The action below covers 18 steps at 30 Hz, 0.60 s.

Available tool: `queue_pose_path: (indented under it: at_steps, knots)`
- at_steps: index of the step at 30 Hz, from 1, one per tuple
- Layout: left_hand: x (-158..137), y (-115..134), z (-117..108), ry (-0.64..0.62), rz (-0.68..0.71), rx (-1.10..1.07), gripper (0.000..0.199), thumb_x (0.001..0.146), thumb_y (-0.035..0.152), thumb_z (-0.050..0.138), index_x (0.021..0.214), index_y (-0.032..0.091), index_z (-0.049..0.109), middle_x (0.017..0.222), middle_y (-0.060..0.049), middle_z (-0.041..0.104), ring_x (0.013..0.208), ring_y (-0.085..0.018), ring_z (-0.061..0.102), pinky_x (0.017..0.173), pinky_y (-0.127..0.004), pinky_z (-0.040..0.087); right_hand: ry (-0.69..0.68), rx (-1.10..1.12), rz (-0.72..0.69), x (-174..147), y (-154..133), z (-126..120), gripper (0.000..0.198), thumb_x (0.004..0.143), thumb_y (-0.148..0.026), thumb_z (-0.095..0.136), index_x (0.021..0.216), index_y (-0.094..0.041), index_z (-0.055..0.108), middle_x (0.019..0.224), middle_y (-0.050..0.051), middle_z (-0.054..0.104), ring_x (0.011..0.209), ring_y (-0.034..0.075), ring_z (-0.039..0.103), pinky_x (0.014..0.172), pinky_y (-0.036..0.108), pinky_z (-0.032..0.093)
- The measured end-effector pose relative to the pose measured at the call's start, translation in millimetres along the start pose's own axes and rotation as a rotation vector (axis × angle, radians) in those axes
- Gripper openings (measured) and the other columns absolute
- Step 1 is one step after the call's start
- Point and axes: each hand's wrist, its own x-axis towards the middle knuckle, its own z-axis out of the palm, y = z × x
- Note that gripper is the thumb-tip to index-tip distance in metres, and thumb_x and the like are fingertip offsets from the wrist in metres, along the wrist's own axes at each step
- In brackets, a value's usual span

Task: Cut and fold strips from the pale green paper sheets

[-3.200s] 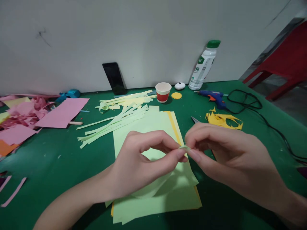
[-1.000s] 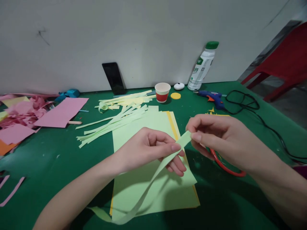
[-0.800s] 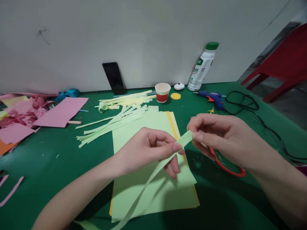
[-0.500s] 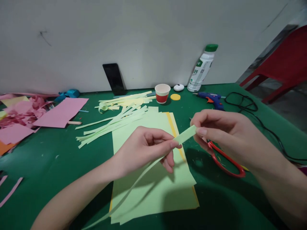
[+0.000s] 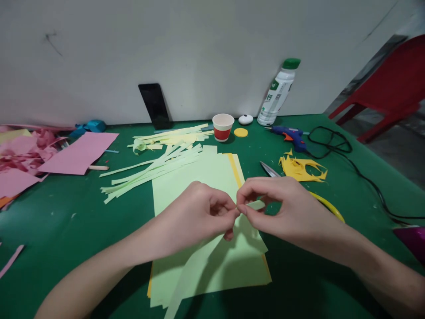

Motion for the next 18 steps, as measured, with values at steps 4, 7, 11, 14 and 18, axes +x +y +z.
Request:
queue_pose_path:
  at_steps: [4,7,11,14,18]
  knots:
    - [-3.0,1.0,0.5,-0.011,0.023,0.086,0.023,0.077,0.017,0.044,0.069,0.013,0.065,0.058,-0.001,0.066,0.05,-0.009,0.056,0.045,-0.016,0.037,-0.002,-0.033,0.009,-0.4,1.0,-1.2,0.011,0.063,-0.011,0.049,0.059,-0.019,0.054,0.059,-0.003,0.057,0.058,0.009,0.051,0.05,0.019,0.039]
    - [-4.6,3.9,-1.1,-0.04,-0.01,0.052,0.021,0.077,0.018,0.045,0.07,0.013,0.064,0.058,-0.001,0.066,0.048,-0.009,0.055,0.041,-0.016,0.033,-0.052,-0.026,0.054,-2.8,4.0,-8.8,0.01,0.066,-0.014,0.05,0.059,-0.019,0.055,0.055,-0.004,0.056,0.052,0.008,0.051,0.044,0.018,0.035]
    - [-3.6,3.2,-3.6,-0.089,-0.059,-0.01,0.021,0.078,0.023,0.046,0.072,0.013,0.063,0.058,-0.002,0.066,0.044,-0.008,0.052,0.039,-0.017,0.029,-0.115,-0.01,0.15,-6.5,9.3,-18.7,0.01,0.069,-0.017,0.051,0.061,-0.02,0.054,0.048,-0.005,0.053,0.045,0.008,0.05,0.038,0.018,0.033]
    - [-1.7,1.2,-5.2,-0.124,-0.075,-0.046,0.019,0.076,0.02,0.047,0.072,0.013,0.063,0.057,-0.001,0.066,0.045,-0.007,0.05,0.042,-0.016,0.032,-0.099,-0.063,0.148,-6.4,13.7,-25.5,0.012,0.068,-0.015,0.051,0.057,-0.02,0.053,0.049,-0.004,0.055,0.045,0.009,0.05,0.04,0.019,0.035]
    - [-0.9,1.5,-7.8,-0.137,-0.115,-0.089,0.015,0.075,0.019,0.049,0.069,0.013,0.062,0.054,0.001,0.063,0.051,-0.007,0.055,0.047,-0.014,0.037,0.024,-0.084,0.209,-2.8,17.5,-35.2,0.012,0.069,-0.022,0.055,0.058,-0.019,0.053,0.053,-0.002,0.057,0.047,0.011,0.052,0.047,0.023,0.039]
